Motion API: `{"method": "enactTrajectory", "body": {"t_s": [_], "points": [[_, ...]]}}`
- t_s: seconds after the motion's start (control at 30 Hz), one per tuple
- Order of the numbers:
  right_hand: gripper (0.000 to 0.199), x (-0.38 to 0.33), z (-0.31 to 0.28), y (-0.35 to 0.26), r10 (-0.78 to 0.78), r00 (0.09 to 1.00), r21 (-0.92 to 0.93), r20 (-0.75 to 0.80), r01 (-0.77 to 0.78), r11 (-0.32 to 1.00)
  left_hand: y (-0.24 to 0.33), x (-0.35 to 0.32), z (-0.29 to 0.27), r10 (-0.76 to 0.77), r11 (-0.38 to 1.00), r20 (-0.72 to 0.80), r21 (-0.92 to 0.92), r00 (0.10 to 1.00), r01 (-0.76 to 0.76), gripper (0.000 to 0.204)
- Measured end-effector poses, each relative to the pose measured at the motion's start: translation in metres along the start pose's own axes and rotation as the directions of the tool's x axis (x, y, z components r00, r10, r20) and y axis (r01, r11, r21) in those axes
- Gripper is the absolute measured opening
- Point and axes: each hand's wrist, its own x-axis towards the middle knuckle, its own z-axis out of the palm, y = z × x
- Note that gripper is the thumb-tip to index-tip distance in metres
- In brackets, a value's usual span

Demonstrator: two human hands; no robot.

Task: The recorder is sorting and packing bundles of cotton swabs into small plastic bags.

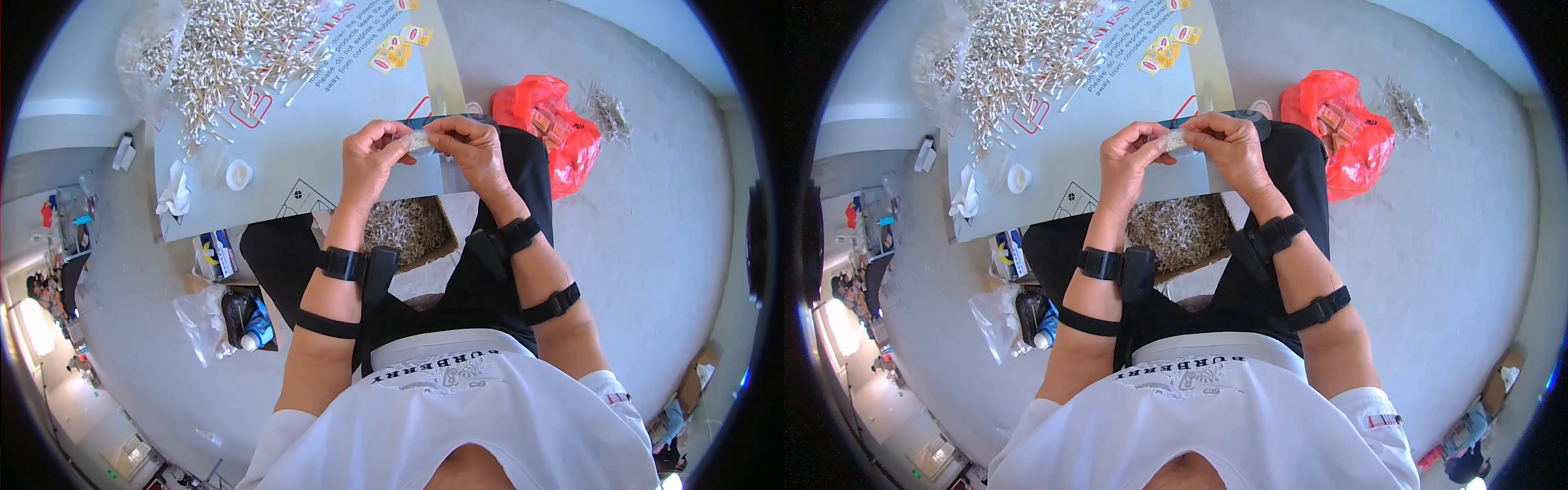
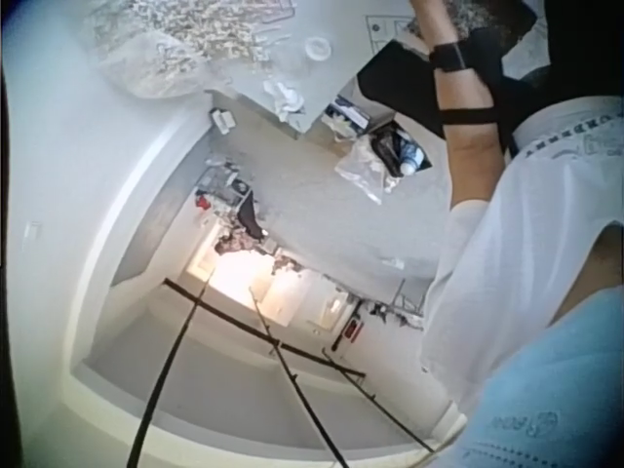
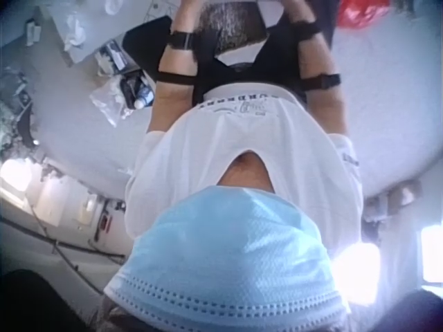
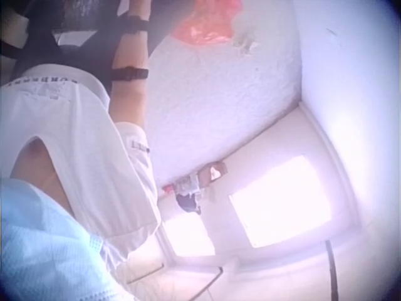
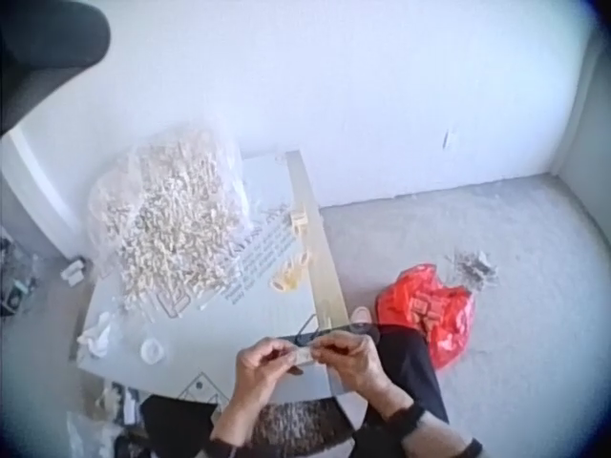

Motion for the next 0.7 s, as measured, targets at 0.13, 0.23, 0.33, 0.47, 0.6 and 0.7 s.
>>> {"method": "enactTrajectory", "body": {"t_s": [0.13,0.23,0.33,0.47,0.6,0.7], "points": [[0.007,-0.003,0.002,-0.01,-0.215,0.976,-0.318,0.01,0.207,0.925,0.004,-0.005,-0.003,0.246,0.918,0.038,0.31,0.968,-0.246,0.008],[0.007,-0.006,0.008,-0.013,-0.367,0.928,-0.507,0.063,0.347,0.789,0.014,-0.008,0.006,0.49,0.515,0.199,0.719,0.849,-0.466,0.011],[0.009,-0.016,0.015,-0.025,-0.437,0.896,-0.607,0.084,0.394,0.69,0.027,-0.012,0.011,0.597,0.176,0.389,0.79,0.701,-0.588,0.017],[0.01,-0.037,0.023,-0.051,-0.442,0.892,-0.612,0.092,0.401,0.682,0.055,-0.034,0.023,0.649,0.054,0.469,0.757,0.599,-0.652,0.017],[0.01,-0.06,0.031,-0.083,-0.466,0.863,-0.557,0.195,0.489,0.672,0.084,-0.062,0.027,0.621,-0.02,0.532,0.745,0.575,-0.667,0.018],[0.013,-0.072,0.037,-0.103,-0.46,0.856,-0.533,0.237,0.511,0.675,0.108,-0.083,0.023,0.595,-0.064,0.561,0.747,0.576,-0.661,0.018]]}}
